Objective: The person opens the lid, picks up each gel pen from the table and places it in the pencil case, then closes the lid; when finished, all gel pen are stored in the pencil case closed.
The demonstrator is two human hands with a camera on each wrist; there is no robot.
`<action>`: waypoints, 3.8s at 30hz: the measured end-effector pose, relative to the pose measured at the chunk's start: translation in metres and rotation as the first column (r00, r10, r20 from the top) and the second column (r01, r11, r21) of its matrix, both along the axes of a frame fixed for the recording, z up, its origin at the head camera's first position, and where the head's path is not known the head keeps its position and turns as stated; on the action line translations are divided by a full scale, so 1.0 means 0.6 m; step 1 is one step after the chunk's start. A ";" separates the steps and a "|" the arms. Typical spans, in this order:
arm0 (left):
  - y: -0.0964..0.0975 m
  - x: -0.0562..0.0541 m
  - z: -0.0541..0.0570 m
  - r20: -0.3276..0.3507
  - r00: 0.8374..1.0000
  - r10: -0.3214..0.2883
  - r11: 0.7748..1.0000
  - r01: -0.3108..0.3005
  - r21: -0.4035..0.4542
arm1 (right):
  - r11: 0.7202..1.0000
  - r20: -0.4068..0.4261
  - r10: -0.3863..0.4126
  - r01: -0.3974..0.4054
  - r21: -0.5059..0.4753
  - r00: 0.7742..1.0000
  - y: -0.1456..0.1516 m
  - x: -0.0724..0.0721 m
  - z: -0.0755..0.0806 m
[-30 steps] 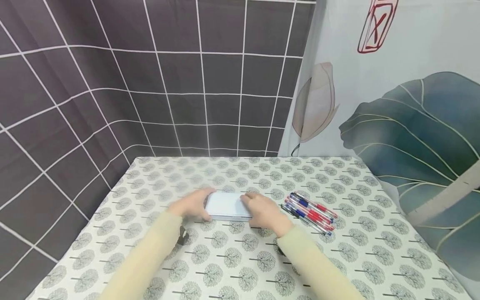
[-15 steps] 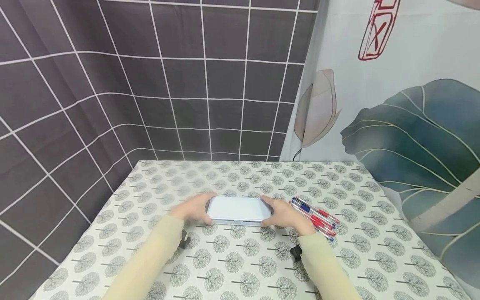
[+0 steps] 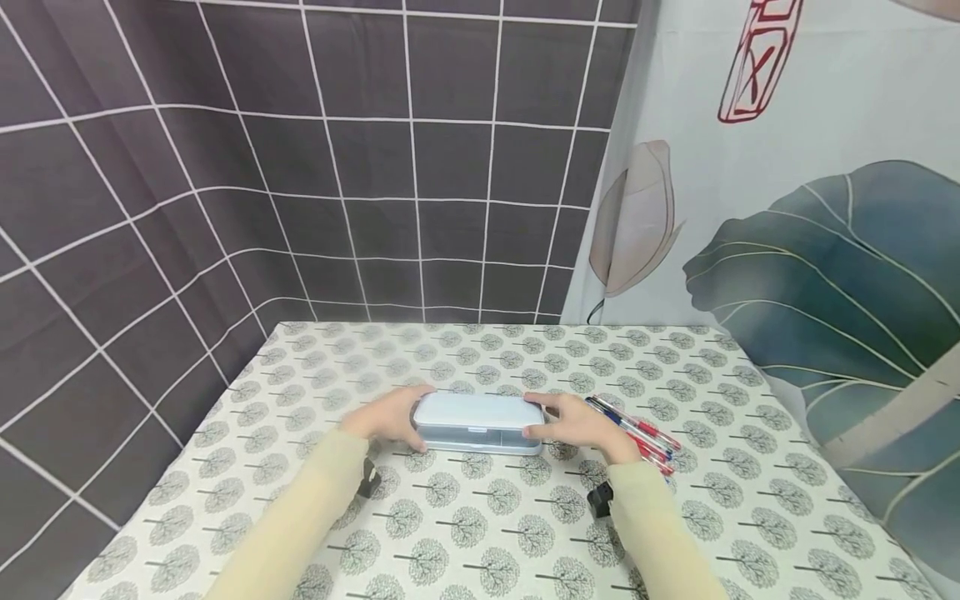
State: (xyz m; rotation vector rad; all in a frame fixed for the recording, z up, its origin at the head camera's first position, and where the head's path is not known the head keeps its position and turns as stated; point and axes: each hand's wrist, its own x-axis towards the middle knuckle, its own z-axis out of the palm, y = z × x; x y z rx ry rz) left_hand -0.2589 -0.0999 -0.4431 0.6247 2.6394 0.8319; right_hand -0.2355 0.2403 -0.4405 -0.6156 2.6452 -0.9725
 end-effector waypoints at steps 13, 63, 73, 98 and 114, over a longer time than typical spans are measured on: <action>-0.004 0.009 -0.001 0.010 0.999 0.047 0.998 -0.047 0.032 | 0.979 0.098 -0.117 0.131 -0.153 0.988 0.005 -0.018 0.003; -0.001 0.002 -0.005 0.051 0.998 0.043 0.996 -0.047 0.076 | 0.634 0.518 -0.455 0.672 -0.383 0.724 -0.050 -0.071 0.006; -0.003 0.002 -0.005 0.009 1.000 0.024 0.998 -0.025 0.064 | 0.508 0.604 -0.514 0.784 -0.358 0.609 -0.059 -0.081 0.005; -0.002 0.009 0.001 0.017 0.999 0.027 0.999 -0.027 0.033 | 0.468 0.636 -0.517 0.812 -0.350 0.572 -0.064 -0.086 -0.014; 0.002 0.010 0.003 -0.011 0.999 0.045 0.999 -0.045 -0.002 | 0.516 0.631 -0.501 0.790 -0.331 0.592 -0.062 -0.082 0.000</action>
